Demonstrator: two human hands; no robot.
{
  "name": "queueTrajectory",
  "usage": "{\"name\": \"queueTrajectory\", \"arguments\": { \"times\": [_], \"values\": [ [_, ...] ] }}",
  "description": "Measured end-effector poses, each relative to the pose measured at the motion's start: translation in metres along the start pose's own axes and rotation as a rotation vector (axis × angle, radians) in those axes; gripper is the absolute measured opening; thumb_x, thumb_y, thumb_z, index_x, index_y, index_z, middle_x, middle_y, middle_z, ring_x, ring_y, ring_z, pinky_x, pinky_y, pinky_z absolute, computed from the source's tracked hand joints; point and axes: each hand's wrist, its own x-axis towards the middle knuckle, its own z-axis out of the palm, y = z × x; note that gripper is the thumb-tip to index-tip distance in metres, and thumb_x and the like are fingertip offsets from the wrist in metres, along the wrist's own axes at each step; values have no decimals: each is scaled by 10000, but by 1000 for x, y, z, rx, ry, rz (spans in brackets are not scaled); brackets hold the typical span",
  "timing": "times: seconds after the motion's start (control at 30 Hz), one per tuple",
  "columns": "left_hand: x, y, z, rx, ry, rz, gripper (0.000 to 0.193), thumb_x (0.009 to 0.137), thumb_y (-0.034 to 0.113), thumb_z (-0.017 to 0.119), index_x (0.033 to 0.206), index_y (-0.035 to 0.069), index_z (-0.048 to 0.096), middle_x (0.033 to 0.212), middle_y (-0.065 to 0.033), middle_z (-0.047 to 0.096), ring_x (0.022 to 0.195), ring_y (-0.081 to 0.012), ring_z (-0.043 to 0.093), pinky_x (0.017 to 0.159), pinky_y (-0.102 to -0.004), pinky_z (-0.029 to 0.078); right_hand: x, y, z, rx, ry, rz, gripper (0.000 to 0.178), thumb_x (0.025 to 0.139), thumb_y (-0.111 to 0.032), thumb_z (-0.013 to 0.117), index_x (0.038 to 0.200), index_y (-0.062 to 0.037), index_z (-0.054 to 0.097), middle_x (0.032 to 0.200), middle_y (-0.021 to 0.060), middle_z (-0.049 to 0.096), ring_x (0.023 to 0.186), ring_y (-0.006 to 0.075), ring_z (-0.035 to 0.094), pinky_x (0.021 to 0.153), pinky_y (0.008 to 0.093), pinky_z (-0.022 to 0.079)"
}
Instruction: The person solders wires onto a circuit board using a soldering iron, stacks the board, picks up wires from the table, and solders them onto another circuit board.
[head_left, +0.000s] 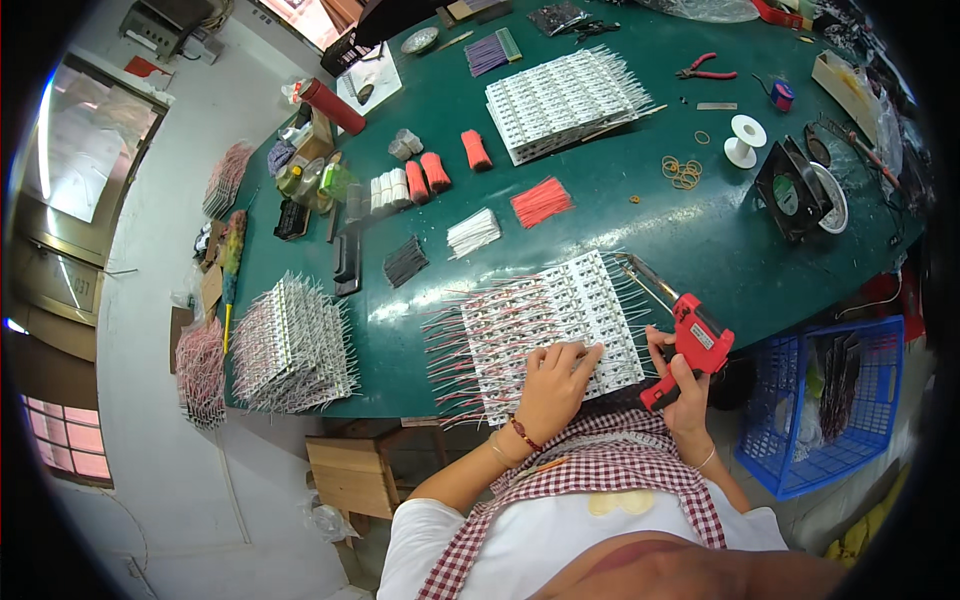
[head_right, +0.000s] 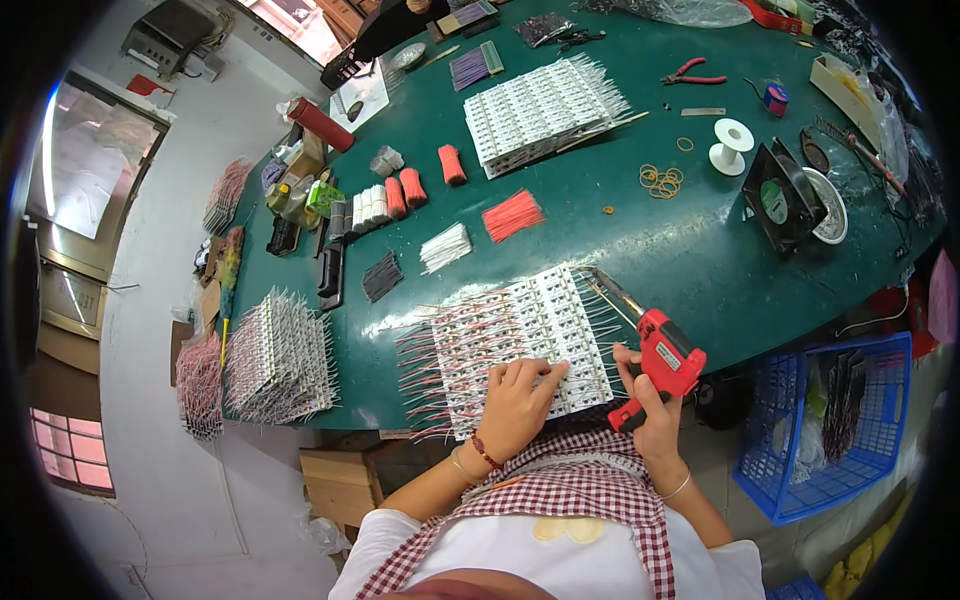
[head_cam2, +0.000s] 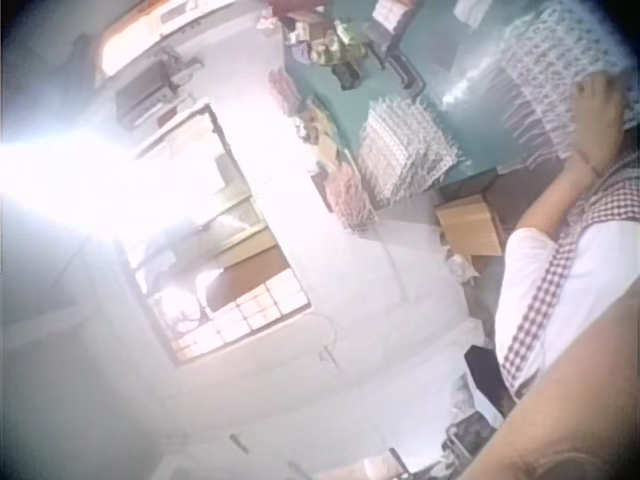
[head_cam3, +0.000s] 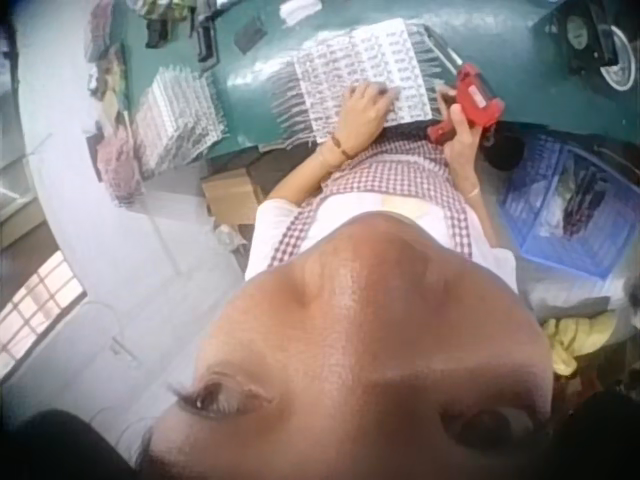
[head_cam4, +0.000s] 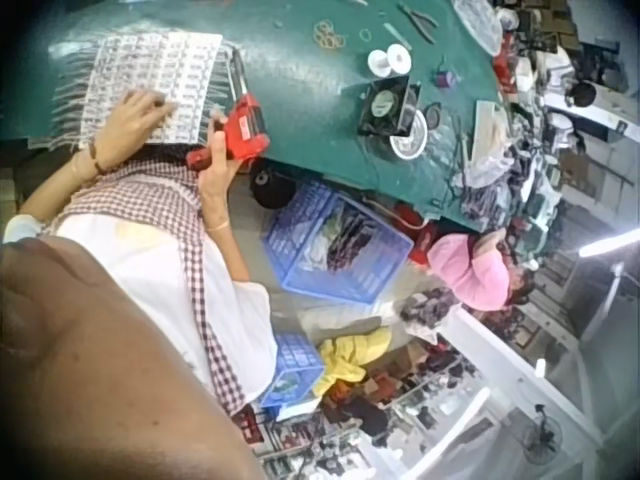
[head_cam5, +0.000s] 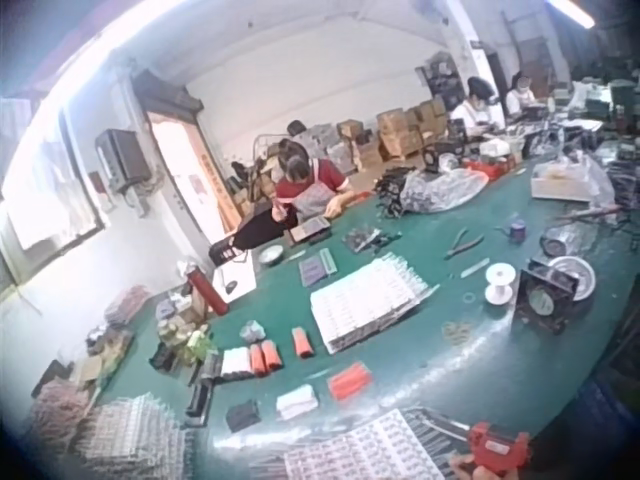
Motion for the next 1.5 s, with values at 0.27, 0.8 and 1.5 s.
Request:
{"name": "queueTrajectory", "arguments": {
  "times": [0.27, 0.8, 1.5],
  "values": [
    [-5, -4, -5, 54, -15, 52, 400, 718, 98, 636, 1112, 164, 632, 1001, -35, 573, 984, -220, 546, 813, -421, 378, 2, -2, 7, -41, 40, -3, 304, 934, -151, 521, 1163, 43, 479, 1179, 205, 554, 1234, 353, 466, 1088, 472, 328],
    [45, 0, 8, -275, -238, -23, 92, 751, 121, 669, 800, 104, 594, 813, -36, 540, 828, -234, 517, 724, -372, 362, 6, -2, -1, -66, -15, 12, 277, 935, -156, 511, 1148, 21, 499, 1162, 214, 576, 1236, 386, 466, 1084, 491, 326],
    [11, 3, 13, -340, -2, -442, 324, 758, -30, 592, 1071, 29, 535, 765, -63, 551, 741, -231, 529, 689, -359, 371, 5, 0, -1, -133, -48, -29, 279, 940, -172, 501, 1153, 9, 492, 1181, 234, 561, 1247, 405, 448, 1095, 521, 293]
  ]
}}
